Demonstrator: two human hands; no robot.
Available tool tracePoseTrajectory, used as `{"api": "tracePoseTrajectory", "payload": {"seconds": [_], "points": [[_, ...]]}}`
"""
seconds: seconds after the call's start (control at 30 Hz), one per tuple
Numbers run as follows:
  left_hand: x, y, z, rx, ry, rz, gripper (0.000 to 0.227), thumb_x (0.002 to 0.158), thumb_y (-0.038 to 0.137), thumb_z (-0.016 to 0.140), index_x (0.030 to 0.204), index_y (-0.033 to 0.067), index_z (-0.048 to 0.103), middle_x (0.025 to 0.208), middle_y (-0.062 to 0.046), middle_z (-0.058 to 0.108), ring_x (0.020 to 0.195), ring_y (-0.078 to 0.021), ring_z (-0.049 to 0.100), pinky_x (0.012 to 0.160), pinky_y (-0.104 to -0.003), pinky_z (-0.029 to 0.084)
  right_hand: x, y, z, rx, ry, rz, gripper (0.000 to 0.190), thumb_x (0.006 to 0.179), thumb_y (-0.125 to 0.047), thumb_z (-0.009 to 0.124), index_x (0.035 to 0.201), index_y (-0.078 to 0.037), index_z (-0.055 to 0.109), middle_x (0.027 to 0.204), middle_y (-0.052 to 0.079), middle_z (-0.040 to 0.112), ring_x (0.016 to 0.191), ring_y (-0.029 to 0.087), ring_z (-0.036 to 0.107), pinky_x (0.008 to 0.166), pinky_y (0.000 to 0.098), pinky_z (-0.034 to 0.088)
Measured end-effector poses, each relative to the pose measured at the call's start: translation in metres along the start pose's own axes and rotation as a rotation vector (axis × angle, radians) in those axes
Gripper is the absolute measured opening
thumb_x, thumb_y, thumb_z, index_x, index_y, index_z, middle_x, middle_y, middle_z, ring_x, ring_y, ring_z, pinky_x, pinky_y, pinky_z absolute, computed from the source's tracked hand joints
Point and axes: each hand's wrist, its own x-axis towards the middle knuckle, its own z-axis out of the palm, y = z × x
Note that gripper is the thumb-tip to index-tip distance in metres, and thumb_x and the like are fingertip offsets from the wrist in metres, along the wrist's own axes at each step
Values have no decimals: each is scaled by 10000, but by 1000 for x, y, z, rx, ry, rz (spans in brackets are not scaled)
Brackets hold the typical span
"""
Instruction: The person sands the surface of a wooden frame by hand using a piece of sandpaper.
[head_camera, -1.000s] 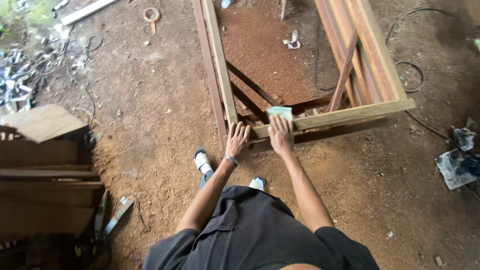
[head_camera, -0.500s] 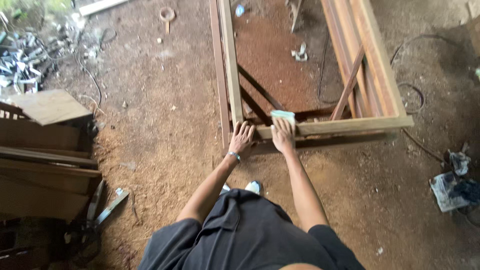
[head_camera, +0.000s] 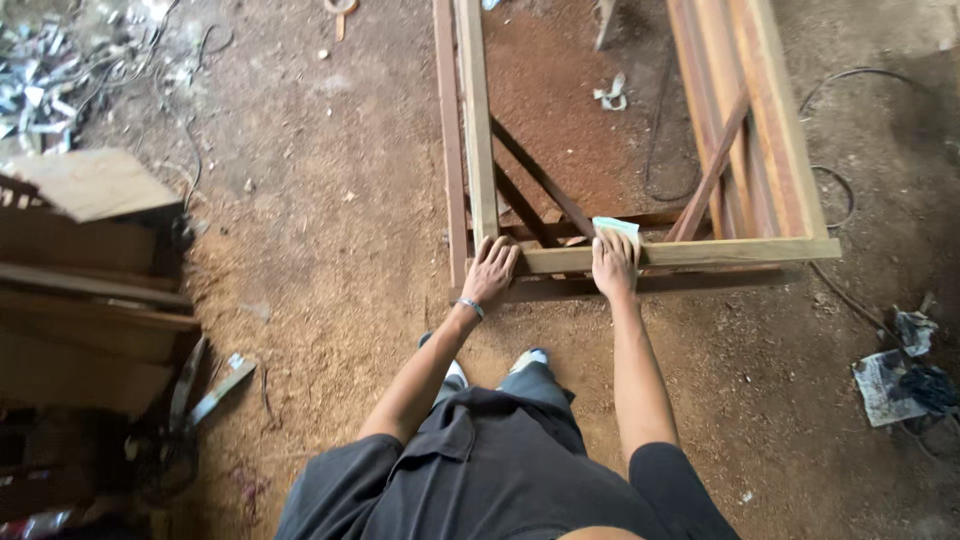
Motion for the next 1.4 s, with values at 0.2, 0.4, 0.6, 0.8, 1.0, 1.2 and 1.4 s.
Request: {"api": "tracePoseTrajectory", "payload": {"seconds": [0.2,0.4,0.6,0.8,1.0,1.2,1.4], "points": [[3,-7,18,10,15,-19,732,871,389,697,1437,-19,475,1383,-147,550,1455,-310,383,1264,-491,190,-13,-27,24,68,69,-171,540,1127,-373,257,1574,-128,434,1636,104,385,1519,322,293,1282,520,86],[18,31,3,25,-43,-215,910,846,622,707,1419,-31,439,1383,-177,545,1468,-328,377,1275,-509,176,-50,50,-14,86,151,-317,537,1115,-349,272,1603,-149,377,1677,99,314,1552,287,231,1293,469,77],[94,111,18,27,-125,-313,965,762,582,758,1448,5,400,1413,-207,499,1380,-333,397,1205,-562,166,8,117,-19,-76,102,-208,500,1132,-334,298,1578,-139,416,1649,76,372,1538,272,294,1292,529,109],[104,146,97,534,127,-311,767,908,405,765,1521,104,415,1467,-78,503,1447,-242,415,1282,-500,221,8,124,-1,56,83,-395,511,1153,-381,254,1598,-168,389,1656,63,369,1546,245,314,1344,500,140],[100,146,82,-12,-132,-383,839,841,384,695,1485,1,318,1473,-214,429,1431,-361,337,1234,-533,162,-12,189,-33,10,180,-467,539,1126,-372,263,1592,-133,390,1650,121,368,1522,294,311,1287,489,116],[101,148,111,320,78,-361,737,927,154,639,1569,50,293,1557,-211,370,1500,-400,266,1277,-590,66,29,160,-33,50,43,-154,508,1109,-400,263,1504,-181,496,1511,88,560,1446,244,429,1285,479,188],[96,155,80,243,-129,-342,895,841,207,699,1604,41,260,1602,-200,326,1533,-368,205,1271,-545,47,-5,132,-20,115,215,-441,461,1127,-329,350,1493,-110,523,1518,144,537,1435,335,453,1244,558,230]]}}
